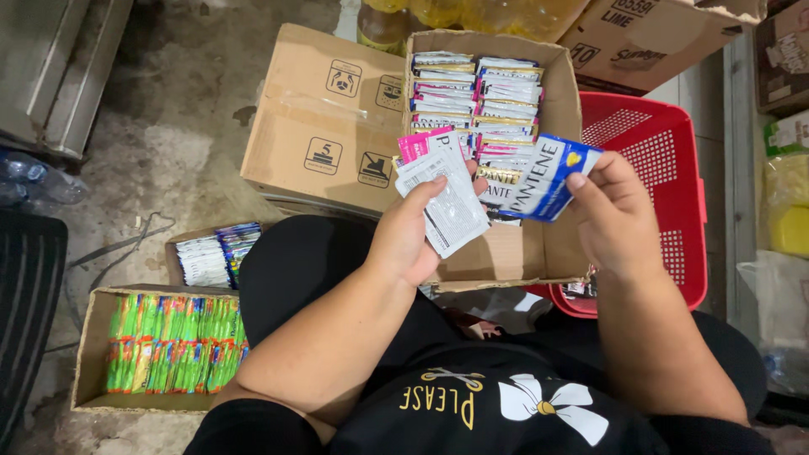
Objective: The person sits on the floor and sorts small sachets from a red basket into a cardboard box. They pick up handfuls of sachets, separate them by color and brand, and place them into neat rows within the box.
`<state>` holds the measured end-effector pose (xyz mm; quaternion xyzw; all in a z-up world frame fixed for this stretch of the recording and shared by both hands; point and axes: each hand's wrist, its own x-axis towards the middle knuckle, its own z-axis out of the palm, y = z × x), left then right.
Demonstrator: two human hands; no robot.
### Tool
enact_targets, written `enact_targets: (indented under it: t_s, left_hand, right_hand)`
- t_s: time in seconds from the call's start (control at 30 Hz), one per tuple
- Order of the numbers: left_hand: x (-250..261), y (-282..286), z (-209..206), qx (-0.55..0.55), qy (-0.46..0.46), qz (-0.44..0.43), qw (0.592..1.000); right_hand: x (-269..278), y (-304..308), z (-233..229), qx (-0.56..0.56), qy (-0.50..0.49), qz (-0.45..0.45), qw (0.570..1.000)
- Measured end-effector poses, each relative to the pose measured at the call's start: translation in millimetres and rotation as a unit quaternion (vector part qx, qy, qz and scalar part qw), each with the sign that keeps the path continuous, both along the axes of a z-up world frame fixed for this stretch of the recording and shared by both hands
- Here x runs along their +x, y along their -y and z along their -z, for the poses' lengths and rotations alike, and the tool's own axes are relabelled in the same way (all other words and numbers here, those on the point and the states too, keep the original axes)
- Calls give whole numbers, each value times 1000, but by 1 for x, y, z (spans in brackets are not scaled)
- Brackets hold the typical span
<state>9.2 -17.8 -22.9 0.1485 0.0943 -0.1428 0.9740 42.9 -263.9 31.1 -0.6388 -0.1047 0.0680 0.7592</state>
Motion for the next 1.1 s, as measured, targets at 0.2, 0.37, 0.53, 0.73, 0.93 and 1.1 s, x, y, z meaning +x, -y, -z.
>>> enact_targets:
  t_s: [0.2, 0.37, 0.53, 0.73, 0.93, 1.1]
  left_hand:
    - [0, 0, -2, 10, 5, 13, 1000]
    - [1, 0, -5, 14, -1, 14, 1000]
    - [0, -1, -3, 24, 18, 6, 1000]
    - [1, 0, -1, 23, 14, 8, 1000]
    - [1, 1, -3, 25, 11, 8, 1000]
    - [1, 1, -6, 31, 8, 4, 999]
  right_hand:
    - [11, -4, -5, -342, 34, 54, 937]
    - [15, 0, 22, -382, 74, -17, 921]
    - [9, -13, 14, -511, 134, 13, 849]
    - [9, -24, -1, -572, 385, 115, 715]
    - [15, -13, 29, -581, 322, 87, 743]
    - [20, -10, 57, -646, 253, -88, 715]
